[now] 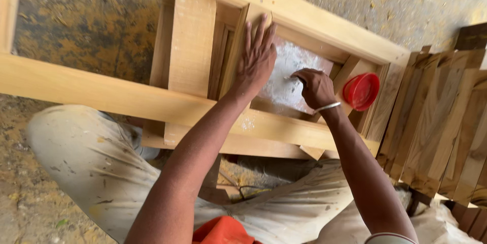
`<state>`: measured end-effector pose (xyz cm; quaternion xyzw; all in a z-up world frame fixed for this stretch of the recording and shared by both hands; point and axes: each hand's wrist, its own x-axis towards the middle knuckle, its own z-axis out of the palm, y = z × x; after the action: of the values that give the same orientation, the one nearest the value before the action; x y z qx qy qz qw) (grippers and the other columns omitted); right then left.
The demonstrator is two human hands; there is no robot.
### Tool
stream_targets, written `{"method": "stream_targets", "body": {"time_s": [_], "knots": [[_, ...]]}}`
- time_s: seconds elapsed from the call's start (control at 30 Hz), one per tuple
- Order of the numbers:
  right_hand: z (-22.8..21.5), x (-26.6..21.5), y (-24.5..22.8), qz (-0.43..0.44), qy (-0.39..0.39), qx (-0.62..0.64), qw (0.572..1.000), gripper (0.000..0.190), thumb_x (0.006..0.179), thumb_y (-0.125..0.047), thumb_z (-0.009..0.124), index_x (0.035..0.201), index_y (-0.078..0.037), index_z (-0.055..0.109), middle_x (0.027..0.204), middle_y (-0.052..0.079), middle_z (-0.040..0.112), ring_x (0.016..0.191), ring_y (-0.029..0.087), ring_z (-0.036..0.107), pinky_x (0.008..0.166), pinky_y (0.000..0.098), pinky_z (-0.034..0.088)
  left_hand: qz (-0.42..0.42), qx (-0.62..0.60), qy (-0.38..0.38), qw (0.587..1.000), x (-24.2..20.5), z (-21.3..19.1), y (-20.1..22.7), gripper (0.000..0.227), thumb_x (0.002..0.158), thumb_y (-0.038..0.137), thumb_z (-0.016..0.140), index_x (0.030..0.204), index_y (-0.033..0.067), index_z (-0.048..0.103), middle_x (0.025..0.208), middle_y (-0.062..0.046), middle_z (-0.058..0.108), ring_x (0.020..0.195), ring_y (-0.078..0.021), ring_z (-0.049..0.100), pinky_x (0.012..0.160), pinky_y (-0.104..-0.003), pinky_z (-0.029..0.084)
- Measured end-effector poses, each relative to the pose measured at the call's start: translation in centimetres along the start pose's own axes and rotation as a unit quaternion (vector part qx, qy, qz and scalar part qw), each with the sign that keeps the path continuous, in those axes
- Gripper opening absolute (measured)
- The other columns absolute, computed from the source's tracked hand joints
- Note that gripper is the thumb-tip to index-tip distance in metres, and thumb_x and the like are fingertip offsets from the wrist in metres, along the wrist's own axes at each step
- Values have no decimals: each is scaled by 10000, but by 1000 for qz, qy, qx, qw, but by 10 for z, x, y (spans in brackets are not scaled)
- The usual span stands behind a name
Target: The person mixes a white paste in a red bowl using a putty knife, then applies the paste to the joints and surfaces of a wooden frame. The person works on multiple sections of the frame, smoothing the filler into the wood.
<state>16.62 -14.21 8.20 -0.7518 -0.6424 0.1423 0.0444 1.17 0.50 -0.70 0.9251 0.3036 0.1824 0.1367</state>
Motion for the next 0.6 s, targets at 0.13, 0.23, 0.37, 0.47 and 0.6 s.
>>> {"method": "stream_targets", "body": {"time_s": [0.13, 0.23, 0.37, 0.47, 0.6], "knots": [[8, -40, -21, -2, -24, 11, 1000, 250, 943, 40, 578, 980, -109, 775, 1054, 75, 782, 911, 297, 739, 765, 413, 582, 6, 32, 37, 999, -3, 5, -2, 197, 966, 133, 588, 808, 73, 689, 1668, -147, 362, 1562, -419, 129, 1251, -656, 76], [-2, -37, -27, 5, -27, -22, 999, 242, 918, 26, 592, 984, -100, 787, 990, 92, 789, 859, 321, 727, 794, 436, 572, 2, 12, 10, 1000, 2, -7, -3, 213, 974, 143, 593, 797, 76, 690, 1669, -140, 361, 1567, -420, 126, 1254, -660, 73], [0, 1, -24, -13, 152, 15, 988, 235, 971, 21, 579, 1112, -69, 744, 1140, 105, 739, 1018, 305, 709, 893, 423, 585, 6, 0, -35, 999, -2, -16, 1, 212, 987, 168, 606, 829, 71, 710, 1662, -139, 366, 1584, -419, 130, 1260, -661, 62], [16, 8, -24, -90, 156, -77, 981, 388, 872, 41, 548, 1223, -29, 698, 1208, 118, 692, 1091, 315, 669, 925, 433, 586, -2, -16, -26, 1000, 0, -10, 2, 217, 965, 160, 587, 823, 70, 724, 1654, -123, 366, 1557, -418, 135, 1240, -664, 54], [28, -36, -23, -122, 4, -124, 985, 314, 886, -26, 595, 1184, -59, 691, 1138, 89, 711, 987, 269, 690, 784, 418, 583, -13, 20, 72, 997, -3, 12, -3, 230, 1029, 127, 535, 1064, 30, 740, 1679, -179, 323, 1597, -407, 88, 1298, -625, 25]]}}
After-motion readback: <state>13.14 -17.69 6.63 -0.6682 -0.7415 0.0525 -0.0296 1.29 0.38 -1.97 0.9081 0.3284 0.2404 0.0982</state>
